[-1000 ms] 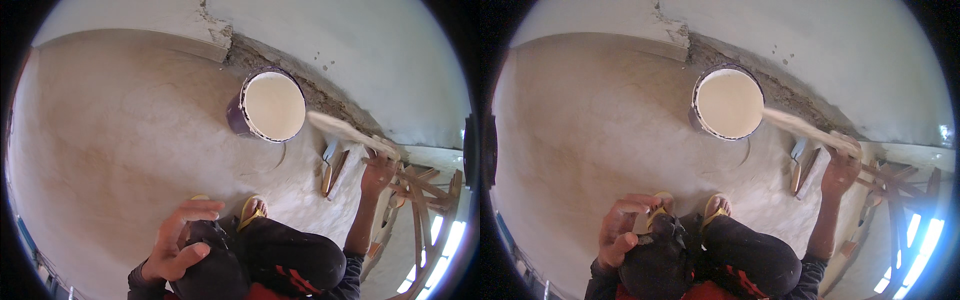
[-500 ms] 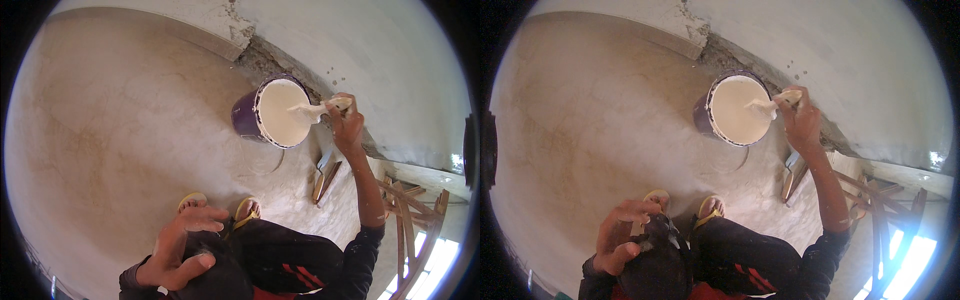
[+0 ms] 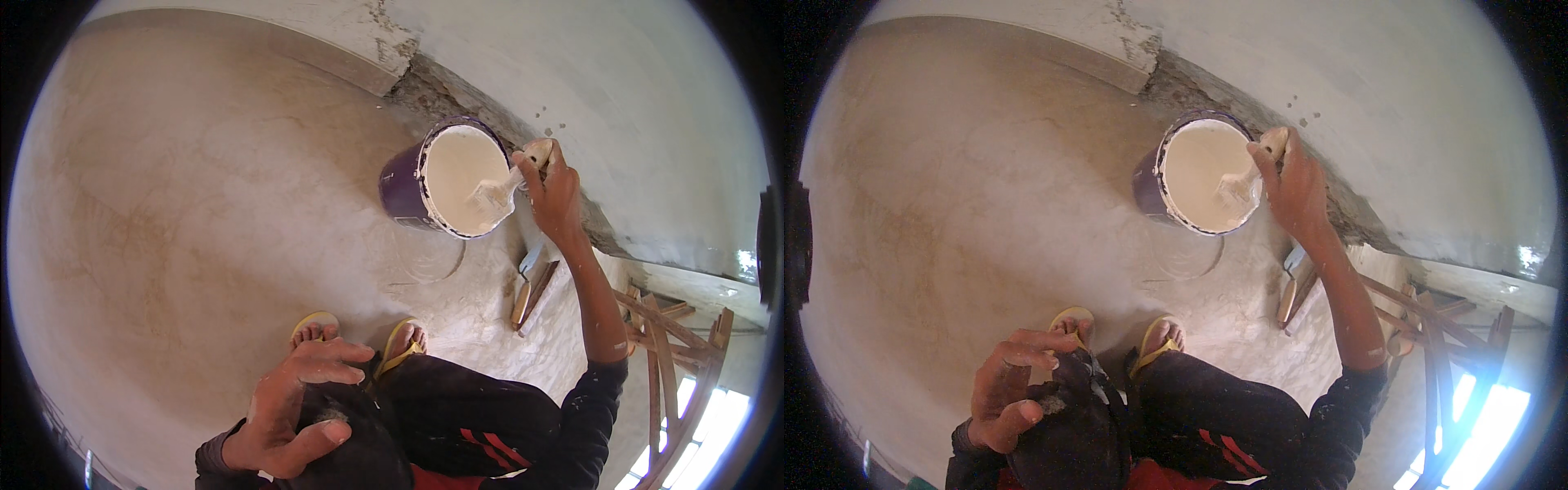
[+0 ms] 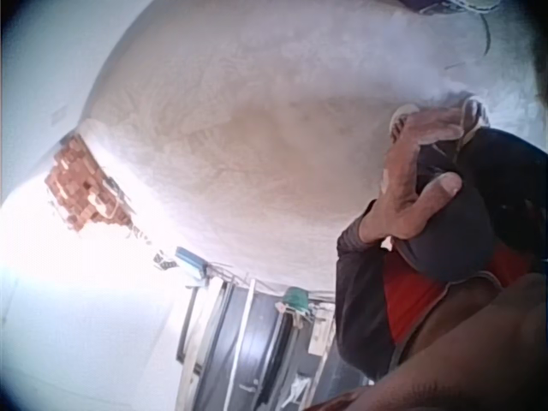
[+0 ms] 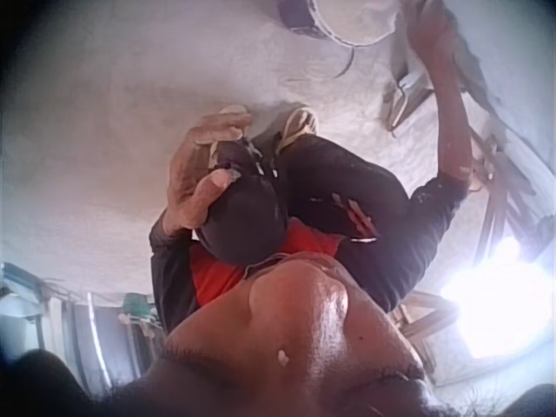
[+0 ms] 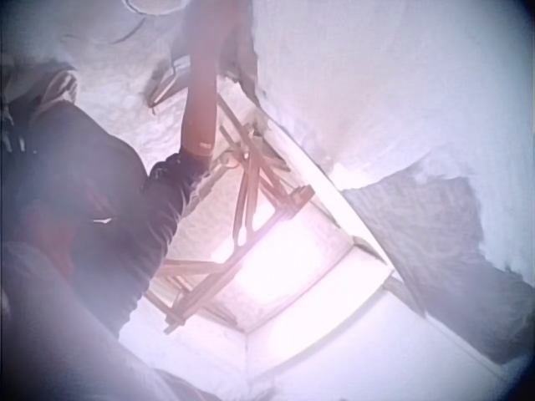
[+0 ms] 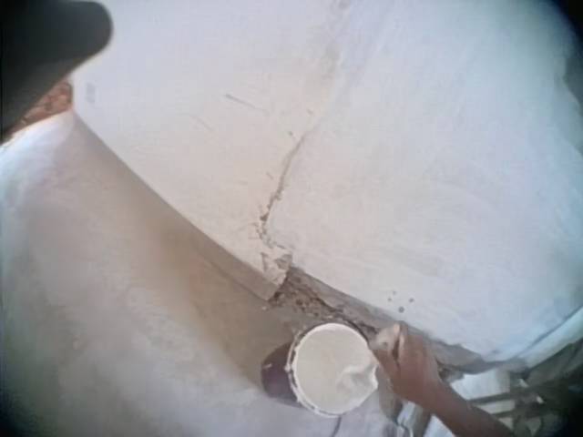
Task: The person paints a curved interior wall with white paint using a brush. They repeatedly dip the brush into a bucket of paint and apply it to the wall surface in broad strokes, gradually covering the grey concrete.
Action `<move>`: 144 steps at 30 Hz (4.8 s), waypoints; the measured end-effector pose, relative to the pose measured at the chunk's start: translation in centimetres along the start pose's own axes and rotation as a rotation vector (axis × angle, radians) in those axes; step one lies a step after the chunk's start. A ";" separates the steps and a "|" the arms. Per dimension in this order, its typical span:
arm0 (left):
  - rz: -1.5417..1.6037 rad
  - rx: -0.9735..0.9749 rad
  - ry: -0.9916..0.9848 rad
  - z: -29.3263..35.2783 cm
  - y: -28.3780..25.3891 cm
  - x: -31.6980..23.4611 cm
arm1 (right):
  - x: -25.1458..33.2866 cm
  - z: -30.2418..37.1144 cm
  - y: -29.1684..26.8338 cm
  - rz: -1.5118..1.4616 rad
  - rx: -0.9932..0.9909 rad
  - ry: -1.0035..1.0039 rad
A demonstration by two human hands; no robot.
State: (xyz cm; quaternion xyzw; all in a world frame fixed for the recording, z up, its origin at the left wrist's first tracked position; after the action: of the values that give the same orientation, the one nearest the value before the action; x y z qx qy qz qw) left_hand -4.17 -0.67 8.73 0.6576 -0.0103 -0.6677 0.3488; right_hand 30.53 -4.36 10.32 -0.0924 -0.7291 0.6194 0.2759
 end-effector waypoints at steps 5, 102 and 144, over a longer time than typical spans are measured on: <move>-0.024 0.011 0.021 0.1 -0.2 -0.3 | -5.6 -1.1 -0.2 -0.119 -0.147 0.241; -1.004 -1.029 1.482 -26.9 6.2 -50.6 | -9.1 13.0 -45.2 -0.749 -1.722 -0.150; -0.881 -1.249 1.479 -31.0 8.1 -48.9 | -4.5 9.0 -44.1 -0.288 -1.849 -0.356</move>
State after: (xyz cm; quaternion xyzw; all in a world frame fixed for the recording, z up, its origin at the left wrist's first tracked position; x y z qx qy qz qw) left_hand 21.63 30.43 50.93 0.5500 0.7877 -0.0564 0.2718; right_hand 38.76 -23.74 50.41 -0.0877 -0.9660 -0.2376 0.0523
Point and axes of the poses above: each hand's wrist, its own z-axis away from the middle knuckle, its own y-axis out of the palm, x = y × z, the point moved 8 cm from there along -z, towards the middle knuckle, and after that the axes turned 1 degree about -y, right-handed, at the moved point
